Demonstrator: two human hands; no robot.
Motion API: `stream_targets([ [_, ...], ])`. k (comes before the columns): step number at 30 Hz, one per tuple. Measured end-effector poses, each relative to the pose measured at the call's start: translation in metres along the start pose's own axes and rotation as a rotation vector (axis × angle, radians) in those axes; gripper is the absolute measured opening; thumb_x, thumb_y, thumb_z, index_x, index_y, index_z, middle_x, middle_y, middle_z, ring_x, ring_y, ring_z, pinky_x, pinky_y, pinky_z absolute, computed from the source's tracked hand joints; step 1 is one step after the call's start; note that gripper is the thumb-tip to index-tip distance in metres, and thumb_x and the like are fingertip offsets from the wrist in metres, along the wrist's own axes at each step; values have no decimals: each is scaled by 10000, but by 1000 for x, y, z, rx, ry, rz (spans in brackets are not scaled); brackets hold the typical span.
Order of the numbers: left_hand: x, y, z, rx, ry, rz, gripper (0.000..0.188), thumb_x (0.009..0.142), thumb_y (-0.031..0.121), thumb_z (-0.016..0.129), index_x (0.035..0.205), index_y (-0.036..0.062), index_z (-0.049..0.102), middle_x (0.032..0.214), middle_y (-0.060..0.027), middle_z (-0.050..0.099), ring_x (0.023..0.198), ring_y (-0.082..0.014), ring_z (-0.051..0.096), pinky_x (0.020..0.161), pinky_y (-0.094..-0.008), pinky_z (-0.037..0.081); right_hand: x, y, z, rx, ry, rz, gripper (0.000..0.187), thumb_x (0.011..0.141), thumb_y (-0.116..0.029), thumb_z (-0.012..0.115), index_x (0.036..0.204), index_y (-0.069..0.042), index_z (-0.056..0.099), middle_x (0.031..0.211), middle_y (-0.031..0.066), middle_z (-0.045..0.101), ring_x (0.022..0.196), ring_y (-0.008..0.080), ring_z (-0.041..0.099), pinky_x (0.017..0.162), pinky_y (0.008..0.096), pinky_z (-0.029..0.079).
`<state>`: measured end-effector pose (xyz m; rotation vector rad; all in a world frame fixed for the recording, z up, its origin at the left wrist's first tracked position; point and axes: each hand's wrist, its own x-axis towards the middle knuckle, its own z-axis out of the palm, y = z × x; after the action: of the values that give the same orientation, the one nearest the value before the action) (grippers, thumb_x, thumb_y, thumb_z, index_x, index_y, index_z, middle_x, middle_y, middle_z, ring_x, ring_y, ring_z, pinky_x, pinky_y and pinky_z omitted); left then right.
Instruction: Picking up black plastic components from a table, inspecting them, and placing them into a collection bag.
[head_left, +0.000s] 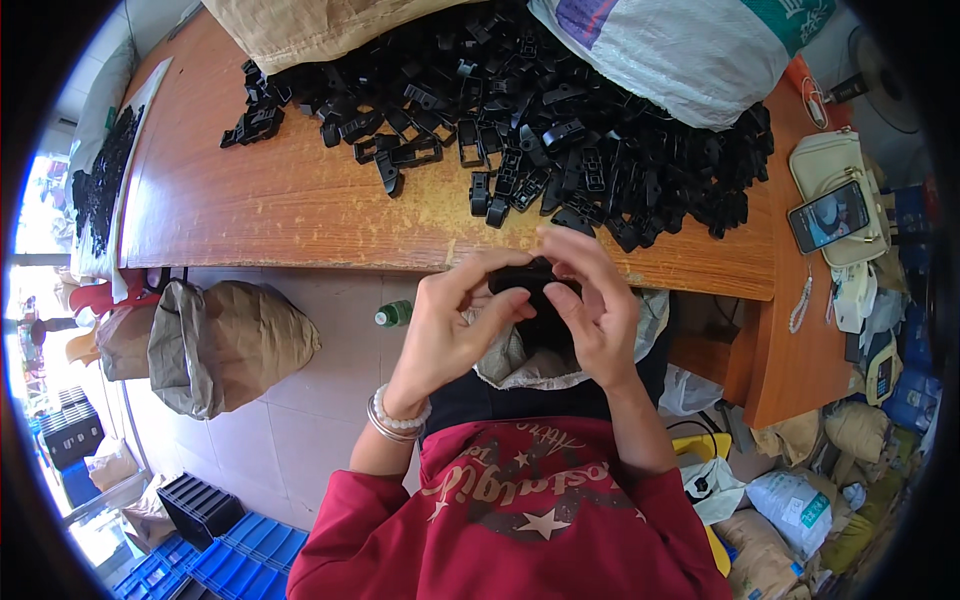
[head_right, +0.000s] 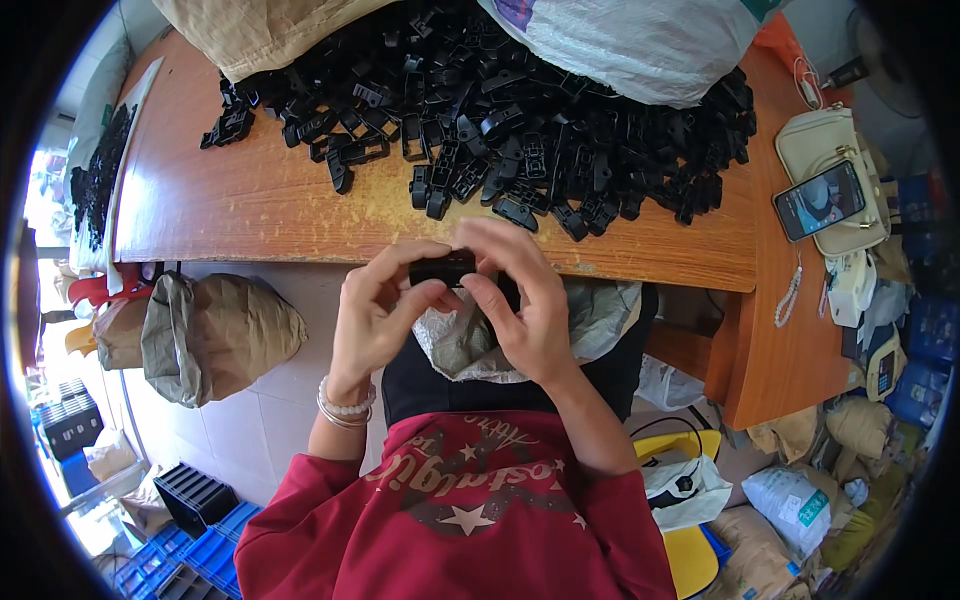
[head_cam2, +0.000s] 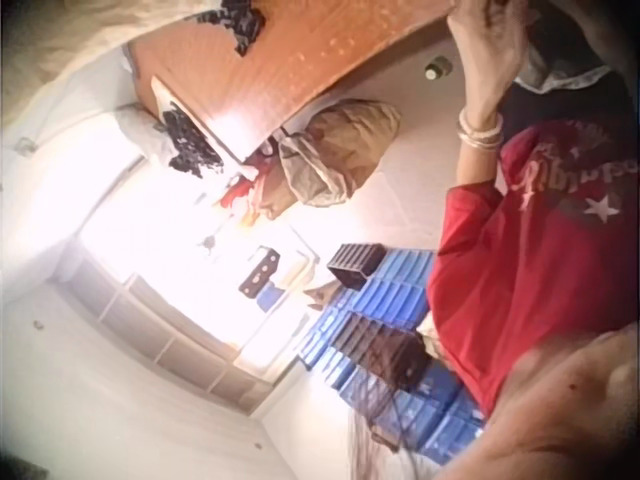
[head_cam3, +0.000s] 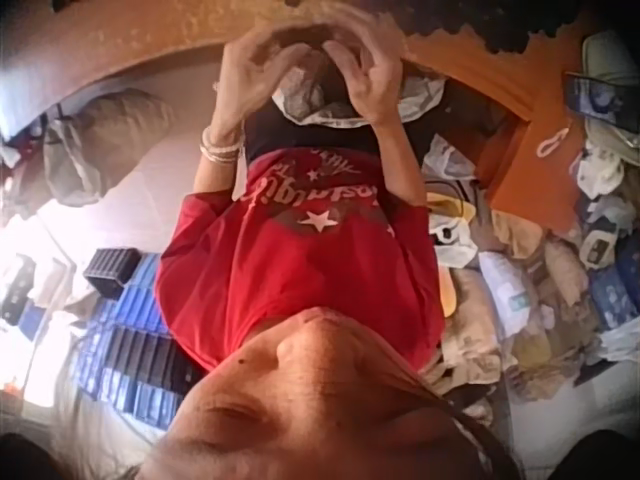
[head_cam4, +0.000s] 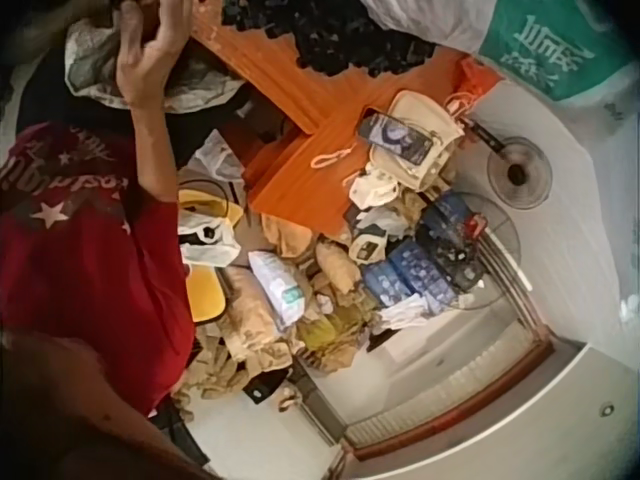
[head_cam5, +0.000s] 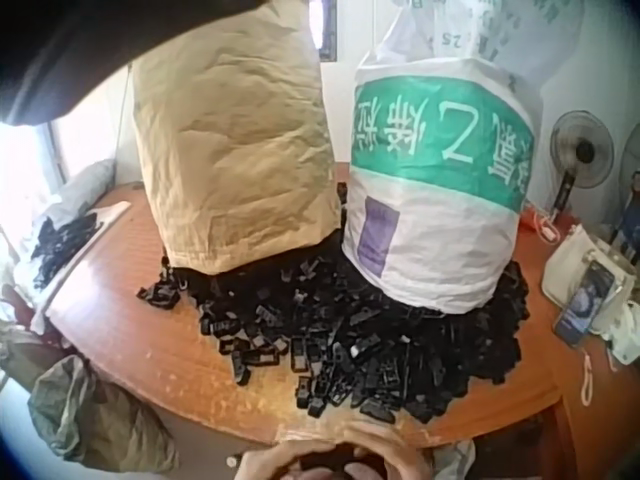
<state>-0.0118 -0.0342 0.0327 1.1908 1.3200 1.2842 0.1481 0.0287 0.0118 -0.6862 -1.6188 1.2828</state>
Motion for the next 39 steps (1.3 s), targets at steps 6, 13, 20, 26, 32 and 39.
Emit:
stream_targets([
  [6,-3,-17,9,197,92,174,329,826,-24,666,1135,-8,553,963,-128,674,790,-182,694,665,-267,528,-7,2,-5,-40,-42,147,267,862,-20,642,1127,9,626,1042,112,636,907,169,607,794,264,478],
  [13,58,-49,-70,630,809,39,296,818,238,752,883,-30,644,751,-77,610,634,-142,543,587,-278,444,14,11,-29,-697,78,-134,111,843,-4,643,950,7,667,918,93,625,846,246,586,719,344,478],
  [20,59,-63,-84,518,657,84,243,843,165,715,771,-42,610,680,-63,599,571,-116,500,557,-254,410,25,23,-17,-817,33,-210,145,809,26,630,949,7,660,906,90,614,818,255,568,711,374,450],
  [26,25,-47,-50,-92,474,-11,177,904,25,622,1012,-19,489,848,-85,633,671,-107,616,574,-202,490,35,12,-23,-968,-200,-290,286,747,68,607,1014,-6,680,1020,88,587,898,243,548,764,376,434],
  [32,1,-39,-24,-35,318,-94,316,847,-17,677,1139,-51,560,969,-58,654,734,-55,575,597,-176,446,46,20,-20,-1038,-287,-351,235,731,36,637,958,-7,677,1070,88,574,1000,240,526,800,368,410],
  [39,-7,-34,-10,162,152,-179,327,812,-6,724,1121,-40,621,814,-11,642,594,-33,523,537,-183,430,35,21,-14,-587,-145,-394,248,690,45,732,894,-34,616,881,70,635,863,240,600,733,358,455],
])
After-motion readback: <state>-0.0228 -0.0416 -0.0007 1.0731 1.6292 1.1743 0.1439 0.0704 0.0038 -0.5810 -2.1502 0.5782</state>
